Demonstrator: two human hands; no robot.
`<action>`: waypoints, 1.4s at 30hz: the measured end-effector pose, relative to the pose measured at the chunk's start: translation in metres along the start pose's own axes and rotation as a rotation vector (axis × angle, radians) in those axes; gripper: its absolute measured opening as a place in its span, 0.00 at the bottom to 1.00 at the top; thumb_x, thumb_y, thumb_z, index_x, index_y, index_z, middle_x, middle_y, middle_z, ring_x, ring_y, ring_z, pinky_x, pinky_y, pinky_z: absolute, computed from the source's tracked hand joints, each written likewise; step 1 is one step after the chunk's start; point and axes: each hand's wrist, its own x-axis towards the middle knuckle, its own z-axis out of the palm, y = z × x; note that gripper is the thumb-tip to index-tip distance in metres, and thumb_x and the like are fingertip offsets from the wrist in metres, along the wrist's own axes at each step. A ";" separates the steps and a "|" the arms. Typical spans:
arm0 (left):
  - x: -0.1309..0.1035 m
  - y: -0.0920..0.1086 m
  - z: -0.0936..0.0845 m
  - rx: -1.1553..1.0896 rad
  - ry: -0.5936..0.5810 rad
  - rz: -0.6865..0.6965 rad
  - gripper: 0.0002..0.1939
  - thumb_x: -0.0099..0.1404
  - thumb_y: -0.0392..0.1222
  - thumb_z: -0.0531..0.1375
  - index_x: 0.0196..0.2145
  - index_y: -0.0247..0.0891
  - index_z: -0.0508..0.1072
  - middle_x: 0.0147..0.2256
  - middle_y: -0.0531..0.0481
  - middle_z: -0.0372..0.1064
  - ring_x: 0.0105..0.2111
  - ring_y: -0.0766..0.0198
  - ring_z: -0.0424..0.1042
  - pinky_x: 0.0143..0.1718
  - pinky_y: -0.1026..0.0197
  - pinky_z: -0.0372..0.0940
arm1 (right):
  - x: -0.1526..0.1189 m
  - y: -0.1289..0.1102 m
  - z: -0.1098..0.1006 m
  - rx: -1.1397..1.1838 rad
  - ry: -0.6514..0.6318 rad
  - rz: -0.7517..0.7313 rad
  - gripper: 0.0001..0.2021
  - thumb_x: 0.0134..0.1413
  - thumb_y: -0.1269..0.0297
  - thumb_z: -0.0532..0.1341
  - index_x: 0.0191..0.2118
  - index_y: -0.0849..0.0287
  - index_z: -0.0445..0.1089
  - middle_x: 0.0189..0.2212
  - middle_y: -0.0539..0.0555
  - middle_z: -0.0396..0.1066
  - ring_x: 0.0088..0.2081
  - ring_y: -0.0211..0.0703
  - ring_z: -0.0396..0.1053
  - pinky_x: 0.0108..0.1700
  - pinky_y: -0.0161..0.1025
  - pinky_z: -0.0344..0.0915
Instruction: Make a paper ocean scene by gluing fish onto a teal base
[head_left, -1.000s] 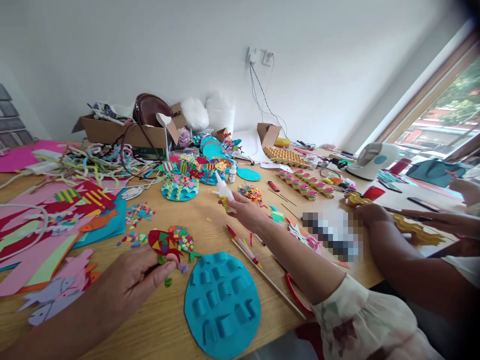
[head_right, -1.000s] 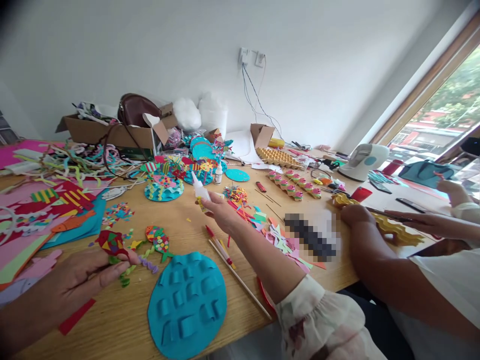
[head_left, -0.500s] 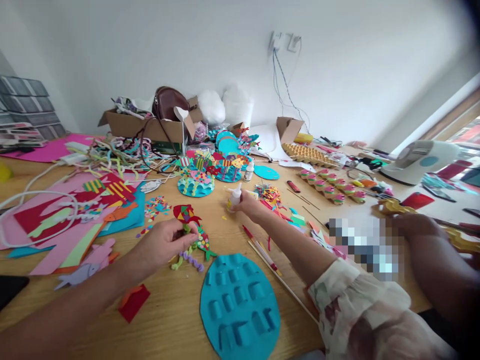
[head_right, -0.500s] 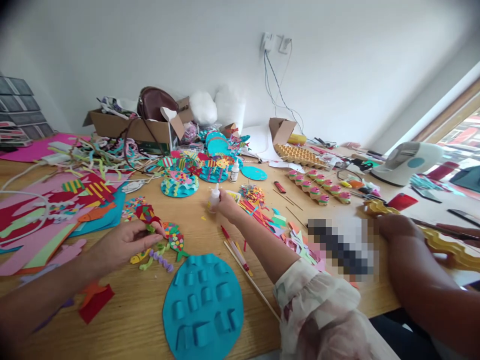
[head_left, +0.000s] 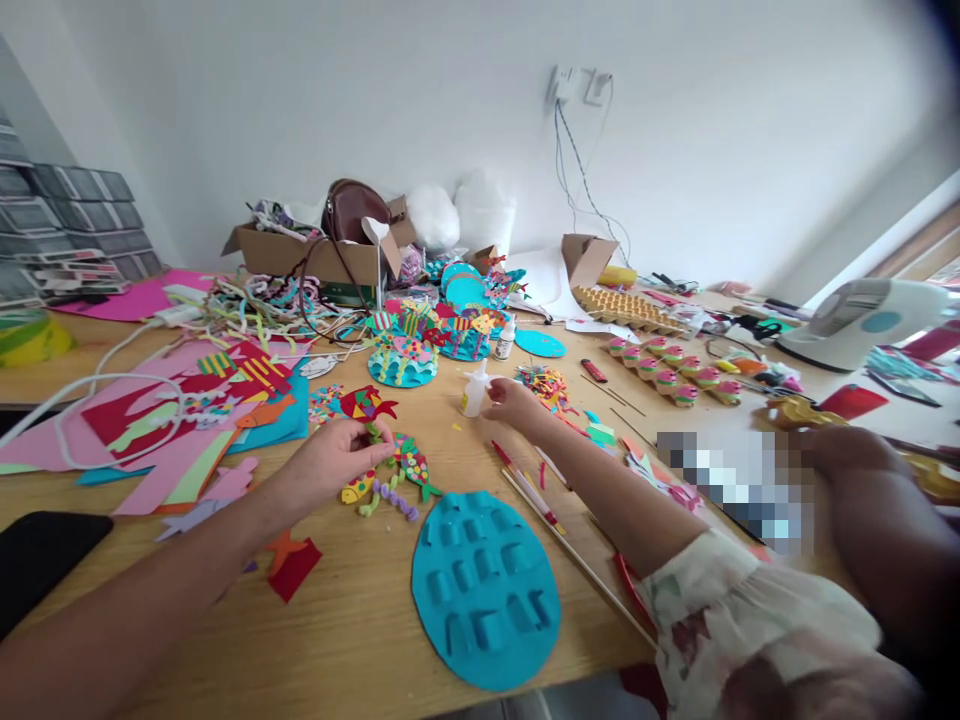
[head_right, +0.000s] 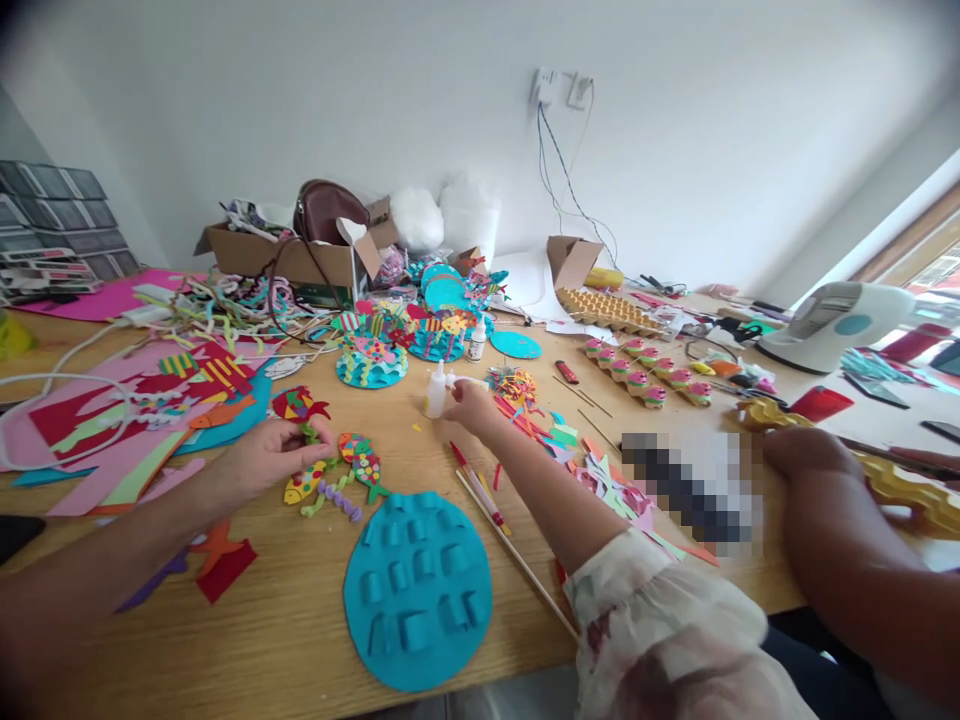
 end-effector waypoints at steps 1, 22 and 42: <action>-0.001 -0.001 -0.003 -0.003 0.011 0.013 0.14 0.53 0.53 0.55 0.26 0.37 0.67 0.19 0.58 0.56 0.19 0.69 0.55 0.20 0.67 0.51 | -0.008 -0.001 -0.009 -0.039 0.016 0.025 0.14 0.36 0.76 0.62 0.35 0.63 0.67 0.32 0.53 0.70 0.35 0.43 0.68 0.36 0.37 0.63; -0.048 -0.017 -0.032 -0.130 0.103 -0.148 0.14 0.51 0.51 0.58 0.29 0.38 0.66 0.20 0.59 0.55 0.18 0.70 0.53 0.18 0.68 0.50 | -0.074 -0.134 0.047 -0.488 -0.536 -0.746 0.17 0.53 0.69 0.59 0.50 0.58 0.67 0.47 0.56 0.70 0.47 0.44 0.67 0.44 0.36 0.62; -0.055 -0.020 -0.031 -0.028 0.084 -0.201 0.15 0.51 0.53 0.57 0.29 0.38 0.70 0.13 0.61 0.49 0.14 0.71 0.49 0.15 0.68 0.45 | -0.078 -0.113 0.028 -0.692 -0.440 -0.249 0.10 0.49 0.63 0.58 0.35 0.59 0.76 0.34 0.57 0.76 0.34 0.44 0.72 0.29 0.33 0.60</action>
